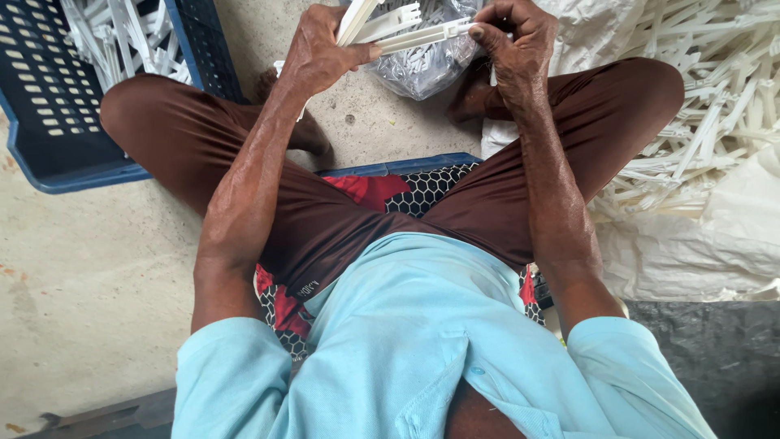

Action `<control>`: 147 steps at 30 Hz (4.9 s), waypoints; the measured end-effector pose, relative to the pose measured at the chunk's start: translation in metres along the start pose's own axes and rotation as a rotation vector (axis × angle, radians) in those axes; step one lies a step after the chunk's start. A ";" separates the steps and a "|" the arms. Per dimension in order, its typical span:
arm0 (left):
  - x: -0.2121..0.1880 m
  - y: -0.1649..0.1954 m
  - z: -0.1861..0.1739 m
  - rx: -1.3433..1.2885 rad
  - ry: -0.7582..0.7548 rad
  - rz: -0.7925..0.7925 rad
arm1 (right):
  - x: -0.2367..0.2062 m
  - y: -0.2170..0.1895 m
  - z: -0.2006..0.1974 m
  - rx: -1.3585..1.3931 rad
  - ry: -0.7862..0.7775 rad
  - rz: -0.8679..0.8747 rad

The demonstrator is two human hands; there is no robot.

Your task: The person sits on the floor and assembles white plastic parts by hand. They pick up a long white plastic piece and insert smaller white plastic pieces into it, then place the assembled units into a blue basket.

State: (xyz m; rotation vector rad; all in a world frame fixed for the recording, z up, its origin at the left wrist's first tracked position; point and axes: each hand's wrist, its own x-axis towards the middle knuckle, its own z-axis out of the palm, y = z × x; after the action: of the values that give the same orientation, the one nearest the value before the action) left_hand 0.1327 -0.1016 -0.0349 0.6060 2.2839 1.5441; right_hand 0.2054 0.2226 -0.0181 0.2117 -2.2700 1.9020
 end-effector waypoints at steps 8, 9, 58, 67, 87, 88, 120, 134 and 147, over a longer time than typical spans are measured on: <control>-0.003 -0.014 0.015 -0.050 0.032 -0.035 | -0.002 0.044 -0.001 -0.200 0.034 0.020; -0.004 -0.015 0.017 -0.045 0.029 -0.004 | -0.001 0.048 -0.001 -0.204 0.047 0.048; -0.003 -0.020 0.021 0.026 0.037 0.004 | -0.005 0.052 -0.014 -0.178 -0.077 -0.096; -0.002 -0.026 0.023 0.017 0.038 0.091 | -0.007 0.060 -0.012 -0.064 -0.060 0.064; -0.004 -0.029 0.025 0.028 0.025 0.063 | -0.019 0.046 -0.018 -0.194 -0.128 -0.253; -0.005 -0.028 0.025 0.042 0.006 -0.017 | -0.020 0.050 -0.017 -0.228 -0.094 -0.152; -0.008 -0.023 0.024 -0.031 0.022 0.191 | -0.026 0.045 -0.014 -0.431 -0.072 -0.048; -0.009 -0.023 0.020 0.022 0.012 0.139 | -0.026 0.016 -0.011 -0.500 -0.092 -0.188; -0.009 -0.005 0.016 0.081 0.064 0.173 | -0.024 0.057 -0.012 -0.605 -0.073 -0.098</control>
State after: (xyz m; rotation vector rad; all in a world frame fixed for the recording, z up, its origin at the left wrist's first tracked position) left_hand 0.1471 -0.0946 -0.0457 0.8060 2.4067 1.5749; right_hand 0.2164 0.2444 -0.0761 0.2998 -2.6960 1.1026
